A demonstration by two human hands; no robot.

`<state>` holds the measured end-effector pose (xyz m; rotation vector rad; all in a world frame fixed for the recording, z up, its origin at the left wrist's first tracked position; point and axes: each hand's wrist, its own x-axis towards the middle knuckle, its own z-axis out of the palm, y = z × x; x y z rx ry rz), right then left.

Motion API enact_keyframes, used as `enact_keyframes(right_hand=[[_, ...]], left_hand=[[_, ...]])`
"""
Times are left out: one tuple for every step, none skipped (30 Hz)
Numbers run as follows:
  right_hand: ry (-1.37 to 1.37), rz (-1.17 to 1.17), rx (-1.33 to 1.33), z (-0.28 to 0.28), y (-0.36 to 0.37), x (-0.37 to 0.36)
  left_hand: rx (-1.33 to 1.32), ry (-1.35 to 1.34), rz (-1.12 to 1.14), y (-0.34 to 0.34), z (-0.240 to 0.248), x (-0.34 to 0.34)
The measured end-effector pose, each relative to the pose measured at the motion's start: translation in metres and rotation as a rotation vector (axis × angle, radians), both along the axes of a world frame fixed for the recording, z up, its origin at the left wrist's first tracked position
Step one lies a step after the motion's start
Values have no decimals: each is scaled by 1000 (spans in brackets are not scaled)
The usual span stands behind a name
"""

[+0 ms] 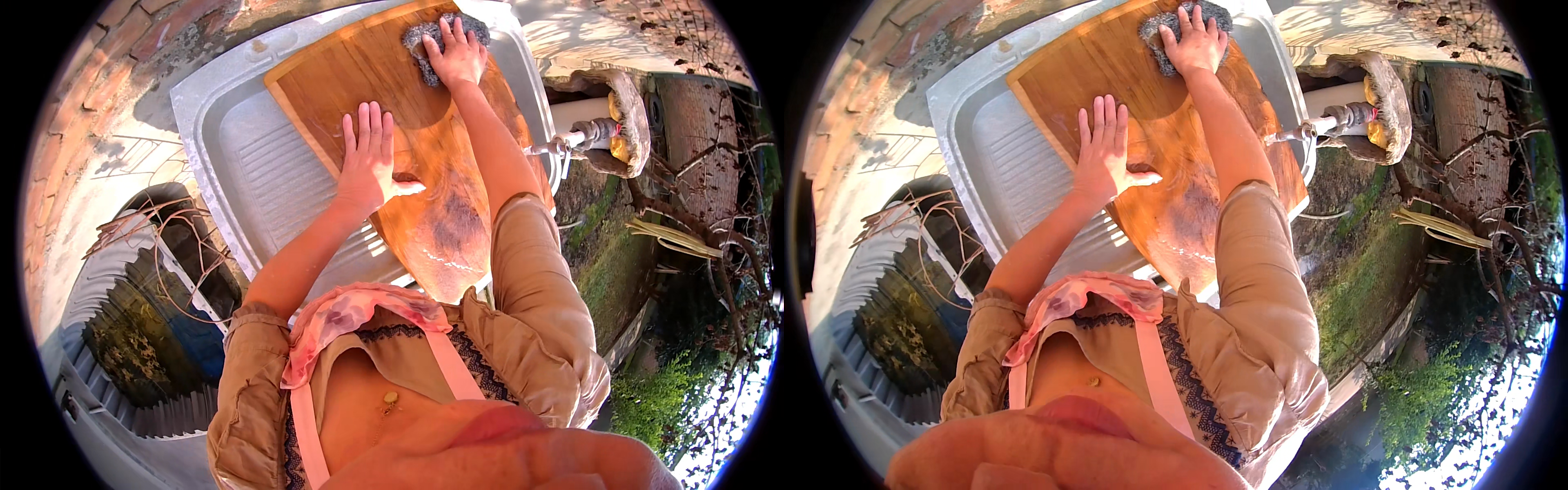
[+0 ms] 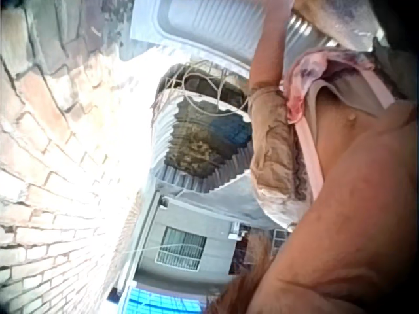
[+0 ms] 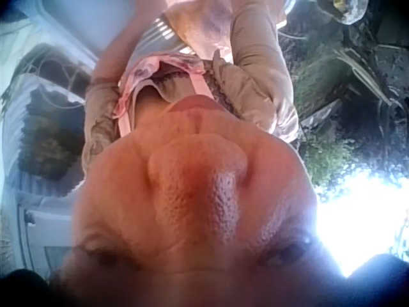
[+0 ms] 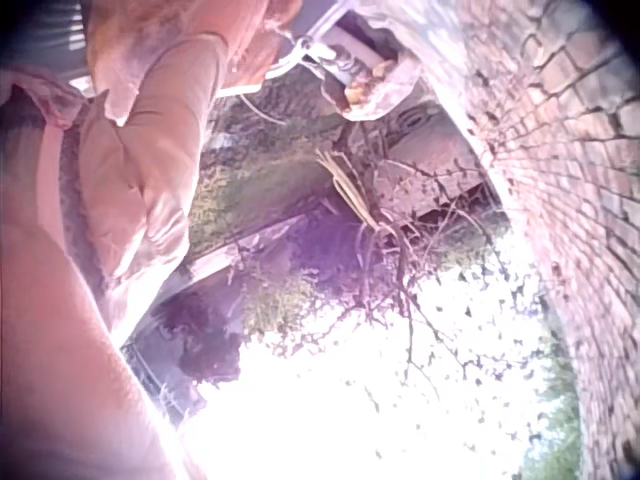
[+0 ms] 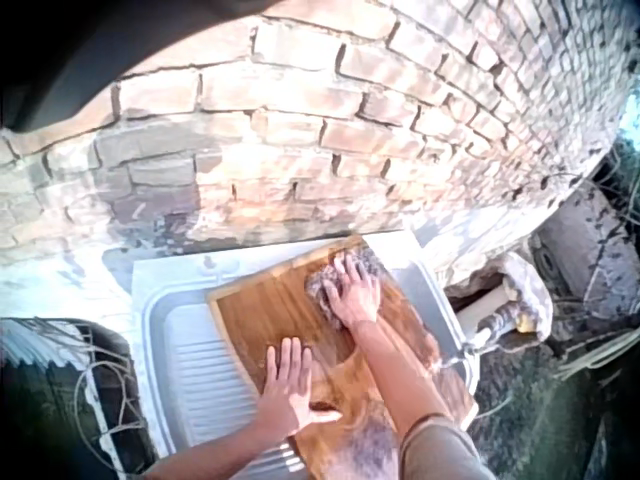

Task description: The person cleans a wooden cutting board in an outdoor sink using a scouring pad and running water, scrubbing the surface repeatedly and rinsing the board.

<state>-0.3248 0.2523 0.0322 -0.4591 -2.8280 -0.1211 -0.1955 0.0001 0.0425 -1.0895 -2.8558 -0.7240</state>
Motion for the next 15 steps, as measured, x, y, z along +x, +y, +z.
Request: enact_keyframes(right_hand=[[17, 148, -26, -5, -29, -2], [31, 299, -48, -3, -52, 9], [2, 388, -109, 1, -63, 34], [-25, 476, -161, 6, -68, 59], [-24, 482, -153, 9, -63, 79], [-67, 483, -124, 14, -49, 97], [-106, 481, -92, 17, -30, 104], [-73, 425, -56, 14, -8, 94], [-24, 358, -86, 10, 10, 71], [26, 287, -119, 3, 25, 41], [50, 200, -81, -1, 39, 4], [76, 112, -40, -2, 49, -25], [87, 139, -44, -4, 35, -46], [95, 168, -50, -4, 12, -62], [90, 271, -46, -3, -14, -65]], left_hand=[[23, 1, 10, -2, -1, -1], [53, 0, 24, -4, -3, -2], [68, 37, 48, -7, -4, -3], [82, 42, 57, -8, -4, -4], [43, 31, 41, -10, -3, -3], [5, 18, 26, -11, -3, -2], [6, 27, 39, -8, 0, -4], [17, 28, 33, -2, 2, -6], [-3, 14, 15, -1, 5, -5], [-29, -1, -5, -2, 7, -1], [-1, -45, -26, 2, 7, -1], [10, -36, -28, 7, 5, -2], [16, 1, -32, 5, -1, -2], [20, 34, -35, 4, -4, -1], [15, 31, -24, 3, -2, -1]])
